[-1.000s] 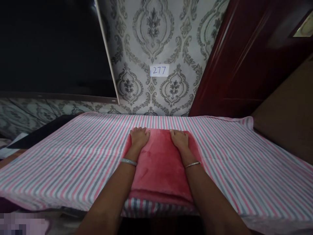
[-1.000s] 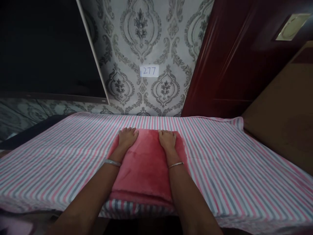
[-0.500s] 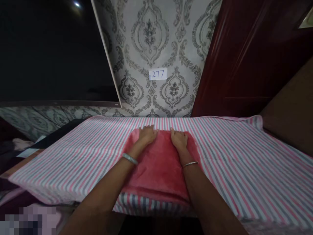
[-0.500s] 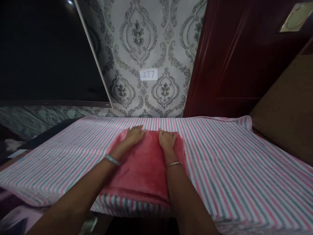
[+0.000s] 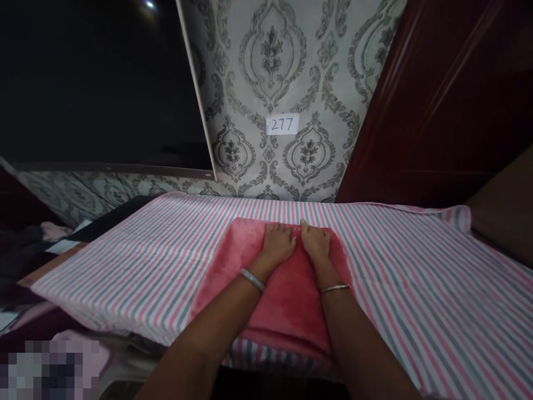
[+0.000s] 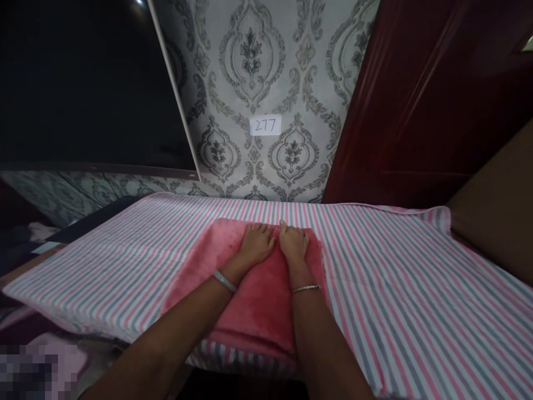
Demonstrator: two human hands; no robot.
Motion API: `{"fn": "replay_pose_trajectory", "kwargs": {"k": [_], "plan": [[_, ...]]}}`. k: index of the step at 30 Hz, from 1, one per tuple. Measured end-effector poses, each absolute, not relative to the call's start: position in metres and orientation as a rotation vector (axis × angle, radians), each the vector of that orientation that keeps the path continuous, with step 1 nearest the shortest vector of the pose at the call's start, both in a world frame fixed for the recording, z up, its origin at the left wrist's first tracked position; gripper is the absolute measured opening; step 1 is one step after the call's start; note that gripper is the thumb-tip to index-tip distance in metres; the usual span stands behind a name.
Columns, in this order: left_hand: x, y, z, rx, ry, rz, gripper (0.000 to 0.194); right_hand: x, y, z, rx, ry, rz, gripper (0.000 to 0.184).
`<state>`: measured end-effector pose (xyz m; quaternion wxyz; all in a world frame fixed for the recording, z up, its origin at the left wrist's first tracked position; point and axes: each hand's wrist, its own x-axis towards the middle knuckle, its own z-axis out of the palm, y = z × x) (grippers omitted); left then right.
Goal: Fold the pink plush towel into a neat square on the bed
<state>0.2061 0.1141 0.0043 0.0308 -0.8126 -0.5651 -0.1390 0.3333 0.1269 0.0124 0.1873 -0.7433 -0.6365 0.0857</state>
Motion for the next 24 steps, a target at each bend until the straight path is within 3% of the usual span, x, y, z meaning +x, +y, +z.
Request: {"fn": "replay_pose_trajectory", "kwargs": {"k": [11, 24], "plan": [[0.071, 0.144, 0.017, -2.266, -2.298, -0.262, 0.055, 0.334, 0.129, 0.010, -2.092, -1.783, 0.243, 0.063], [0.077, 0.137, 0.015, -2.153, -2.324, -0.331, 0.052, 0.333, 0.132, 0.005, -2.096, -1.795, 0.200, 0.064]]}}
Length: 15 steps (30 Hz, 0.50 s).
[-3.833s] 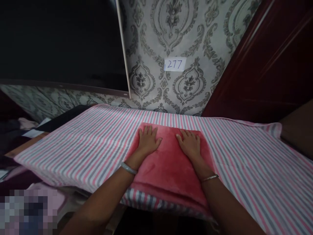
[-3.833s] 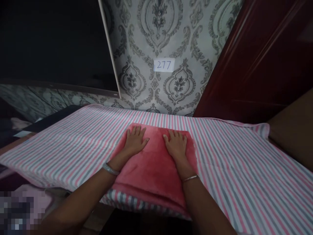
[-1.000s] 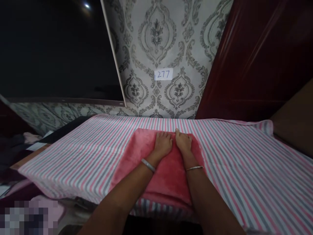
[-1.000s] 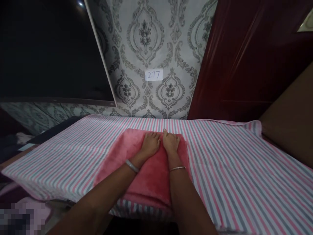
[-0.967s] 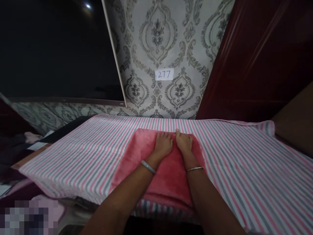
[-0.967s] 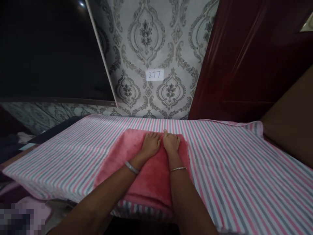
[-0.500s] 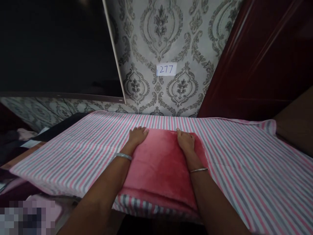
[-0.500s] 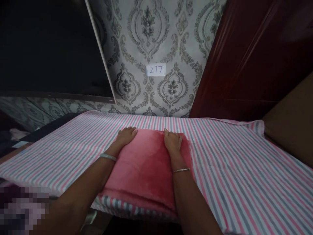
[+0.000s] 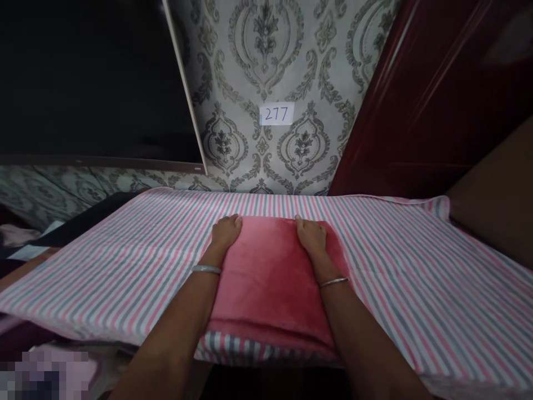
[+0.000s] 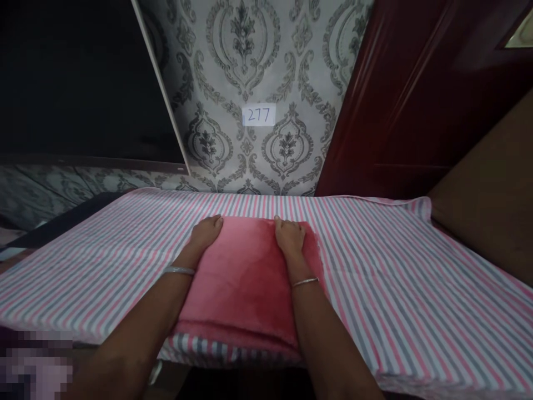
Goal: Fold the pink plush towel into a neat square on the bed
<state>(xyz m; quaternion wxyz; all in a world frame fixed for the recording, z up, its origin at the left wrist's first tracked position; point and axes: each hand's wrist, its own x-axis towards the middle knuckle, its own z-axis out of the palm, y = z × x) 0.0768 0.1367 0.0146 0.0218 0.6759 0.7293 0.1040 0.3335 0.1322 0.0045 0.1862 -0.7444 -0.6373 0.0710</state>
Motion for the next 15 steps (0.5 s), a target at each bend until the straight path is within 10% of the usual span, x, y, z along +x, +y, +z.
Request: {"fn": "replay_pose_trajectory", "kwargs": {"k": [15], "plan": [[0.170, 0.000, 0.018, 2.597, 1.768, 0.274, 0.067, 0.335, 0.133, 0.004, -2.093, -1.745, 0.269, 0.066]]}}
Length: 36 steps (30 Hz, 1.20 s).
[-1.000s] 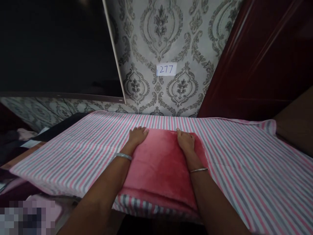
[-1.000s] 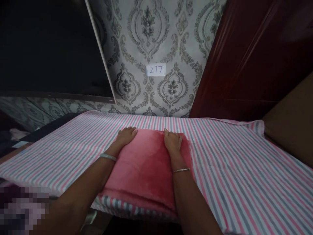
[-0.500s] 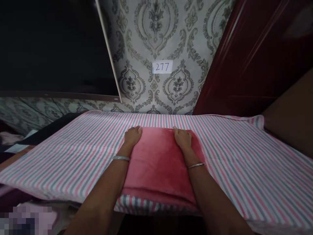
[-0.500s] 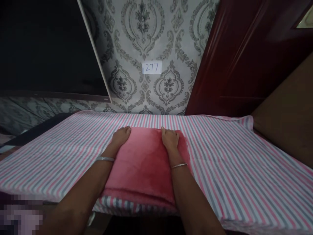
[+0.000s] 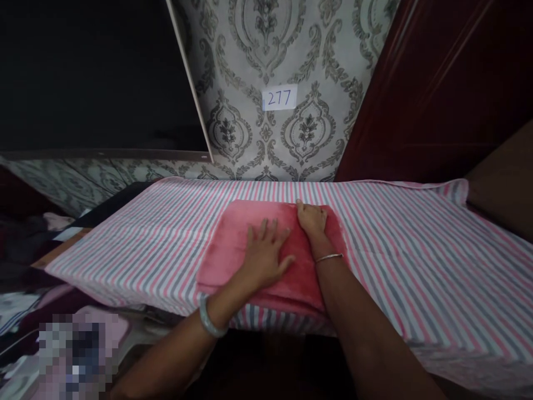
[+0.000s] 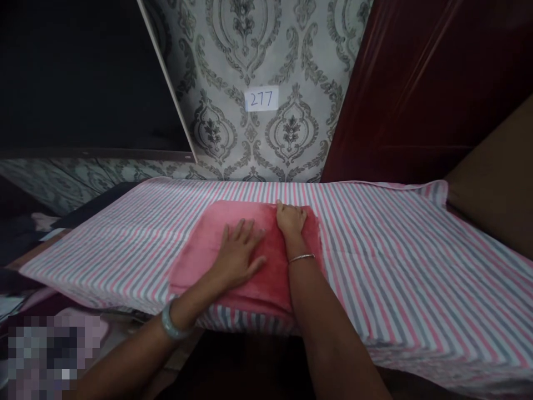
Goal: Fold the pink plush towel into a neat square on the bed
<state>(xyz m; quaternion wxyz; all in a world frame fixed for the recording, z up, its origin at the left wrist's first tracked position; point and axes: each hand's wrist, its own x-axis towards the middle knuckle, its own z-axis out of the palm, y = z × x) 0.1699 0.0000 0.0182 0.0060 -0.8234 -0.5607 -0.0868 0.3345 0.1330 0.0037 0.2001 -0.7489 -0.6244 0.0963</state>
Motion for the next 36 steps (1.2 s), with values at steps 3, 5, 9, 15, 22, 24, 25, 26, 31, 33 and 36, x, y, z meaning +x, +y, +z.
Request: {"fn": "replay_pose_trajectory", "kwargs": {"k": [3, 5, 9, 15, 22, 24, 25, 26, 31, 33, 36], "plan": [[0.176, -0.022, -0.005, -2.609, -1.756, -0.290, 0.068, 0.334, 0.132, 0.006, -2.085, -1.751, 0.293, 0.065], [0.175, -0.024, -0.013, -2.580, -1.755, -0.306, 0.067, 0.334, 0.131, 0.007, -2.086, -1.752, 0.297, 0.065], [0.174, -0.020, -0.011, -2.567, -1.715, -0.328, 0.066, 0.334, 0.130, 0.007, -2.099, -1.736, 0.279, 0.065], [0.151, -0.021, 0.006, -2.504, -1.825, -0.163, 0.064, 0.334, 0.131, 0.007, -2.103, -1.742, 0.280, 0.064], [0.087, -0.035, 0.001, -2.209, -2.027, -0.075, 0.063, 0.334, 0.130, 0.006, -2.089, -1.761, 0.277, 0.064], [0.081, -0.040, -0.002, -2.163, -2.048, -0.099, 0.062, 0.333, 0.128, 0.007, -2.080, -1.768, 0.271, 0.063], [0.080, -0.042, -0.004, -2.150, -2.048, -0.118, 0.061, 0.333, 0.127, 0.008, -2.076, -1.772, 0.267, 0.062], [0.080, -0.043, -0.004, -2.144, -2.046, -0.136, 0.061, 0.332, 0.126, 0.010, -2.071, -1.776, 0.263, 0.061], [0.083, -0.040, 0.007, -2.181, -2.052, -0.151, 0.060, 0.332, 0.114, 0.031, -2.015, -1.807, 0.210, 0.051], [0.089, -0.039, 0.013, -2.187, -2.020, -0.206, 0.058, 0.334, 0.102, 0.039, -1.934, -1.841, 0.139, 0.048], [0.111, -0.041, 0.016, -2.264, -1.880, -0.362, 0.055, 0.340, 0.074, 0.039, -1.771, -1.897, -0.025, 0.050]]}}
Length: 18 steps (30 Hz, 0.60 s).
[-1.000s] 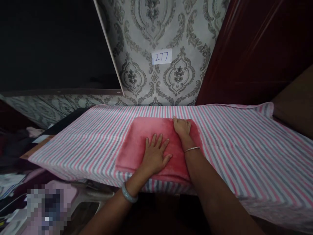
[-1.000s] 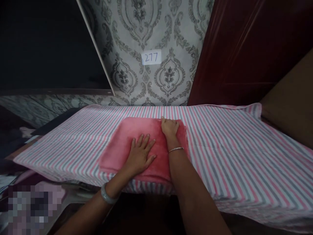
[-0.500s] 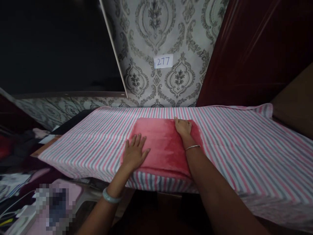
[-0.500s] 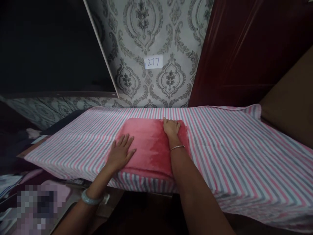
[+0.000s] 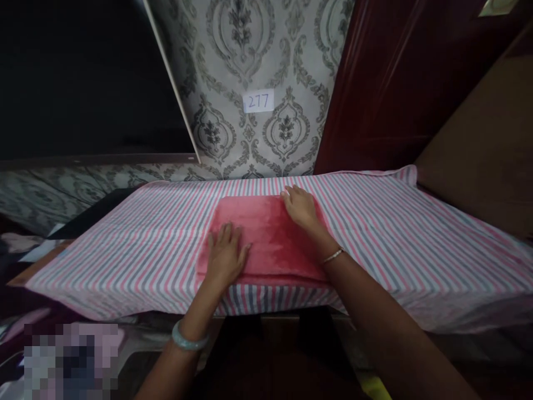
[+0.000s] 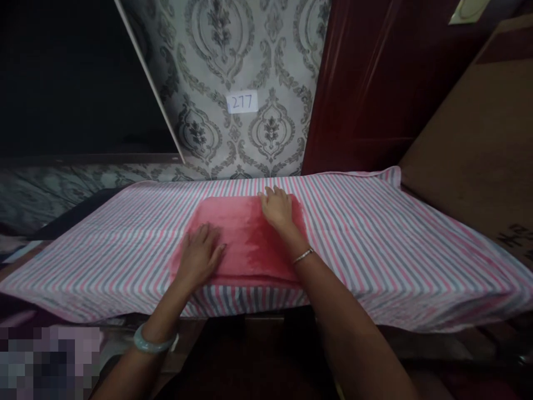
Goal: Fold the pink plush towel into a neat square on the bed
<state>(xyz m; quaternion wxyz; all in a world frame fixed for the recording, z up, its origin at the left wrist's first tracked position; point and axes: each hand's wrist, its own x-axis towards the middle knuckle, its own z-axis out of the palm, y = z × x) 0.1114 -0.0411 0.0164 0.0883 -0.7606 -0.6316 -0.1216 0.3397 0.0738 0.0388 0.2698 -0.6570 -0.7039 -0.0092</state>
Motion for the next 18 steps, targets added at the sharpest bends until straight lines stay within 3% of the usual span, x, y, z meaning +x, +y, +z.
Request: {"fn": "replay_pose_trajectory", "kwargs": {"k": [9, 18], "plan": [[0.177, -0.054, -0.027, -2.502, -1.555, -0.413, 0.062, 0.355, -0.011, -0.028, -1.814, -1.962, -0.167, 0.054], [0.157, -0.061, -0.030, -2.451, -1.642, -0.414, 0.065, 0.354, -0.013, -0.028, -1.812, -1.955, -0.116, 0.054]]}}
